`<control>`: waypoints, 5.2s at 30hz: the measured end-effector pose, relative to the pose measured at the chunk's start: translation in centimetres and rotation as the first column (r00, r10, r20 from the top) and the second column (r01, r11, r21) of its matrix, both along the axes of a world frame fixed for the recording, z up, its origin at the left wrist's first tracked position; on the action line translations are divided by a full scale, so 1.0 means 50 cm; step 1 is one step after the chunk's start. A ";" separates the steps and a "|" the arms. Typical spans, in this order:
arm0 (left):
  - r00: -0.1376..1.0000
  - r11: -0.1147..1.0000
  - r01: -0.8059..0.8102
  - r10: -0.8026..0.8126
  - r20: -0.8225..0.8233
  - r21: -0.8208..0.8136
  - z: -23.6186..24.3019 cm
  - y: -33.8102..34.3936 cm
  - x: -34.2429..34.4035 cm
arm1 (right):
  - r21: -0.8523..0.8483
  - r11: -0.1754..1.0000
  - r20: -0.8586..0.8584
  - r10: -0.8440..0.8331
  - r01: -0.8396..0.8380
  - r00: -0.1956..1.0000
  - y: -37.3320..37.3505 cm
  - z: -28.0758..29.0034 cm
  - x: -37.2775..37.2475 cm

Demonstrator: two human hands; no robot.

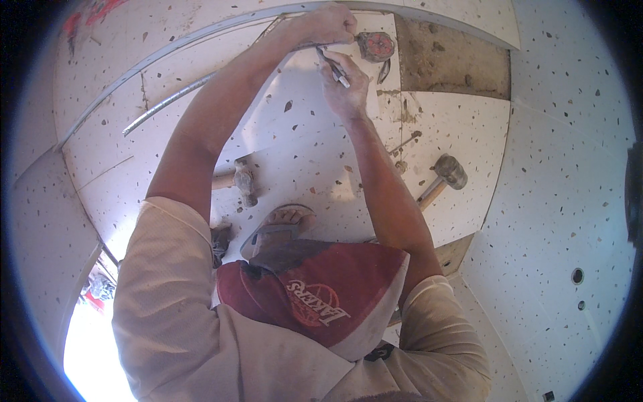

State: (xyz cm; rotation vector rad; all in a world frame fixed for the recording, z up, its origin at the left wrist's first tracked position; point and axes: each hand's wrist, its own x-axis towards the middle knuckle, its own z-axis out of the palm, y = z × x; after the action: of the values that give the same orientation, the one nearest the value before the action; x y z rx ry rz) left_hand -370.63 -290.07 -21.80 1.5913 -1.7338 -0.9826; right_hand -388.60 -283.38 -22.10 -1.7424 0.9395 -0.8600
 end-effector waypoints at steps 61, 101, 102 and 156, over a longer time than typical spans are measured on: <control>0.387 0.925 -0.368 0.248 0.888 -0.098 0.064 0.008 0.580 | 0.087 0.996 -0.613 0.075 -0.027 0.787 0.176 0.174 -0.401; 0.794 0.923 0.384 -0.316 0.520 -0.026 0.300 0.447 -0.191 | 0.217 0.929 -0.610 -0.110 0.299 0.785 0.567 0.192 -0.394; 0.841 0.955 0.293 -0.237 0.486 -0.040 0.291 0.443 -0.174 | 0.213 0.933 -0.589 -0.115 0.291 0.800 0.568 0.188 -0.394; 0.856 0.948 -0.273 0.318 0.408 -0.166 0.059 0.425 -0.157 | 0.213 0.944 -0.713 -0.024 0.250 0.701 0.544 0.178 -0.486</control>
State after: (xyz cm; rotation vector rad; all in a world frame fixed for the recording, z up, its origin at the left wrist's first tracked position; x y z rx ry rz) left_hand -378.49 -268.84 -18.84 2.0434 -1.7026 -0.4007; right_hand -412.89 -256.19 -13.22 -1.7550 1.6322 -0.0726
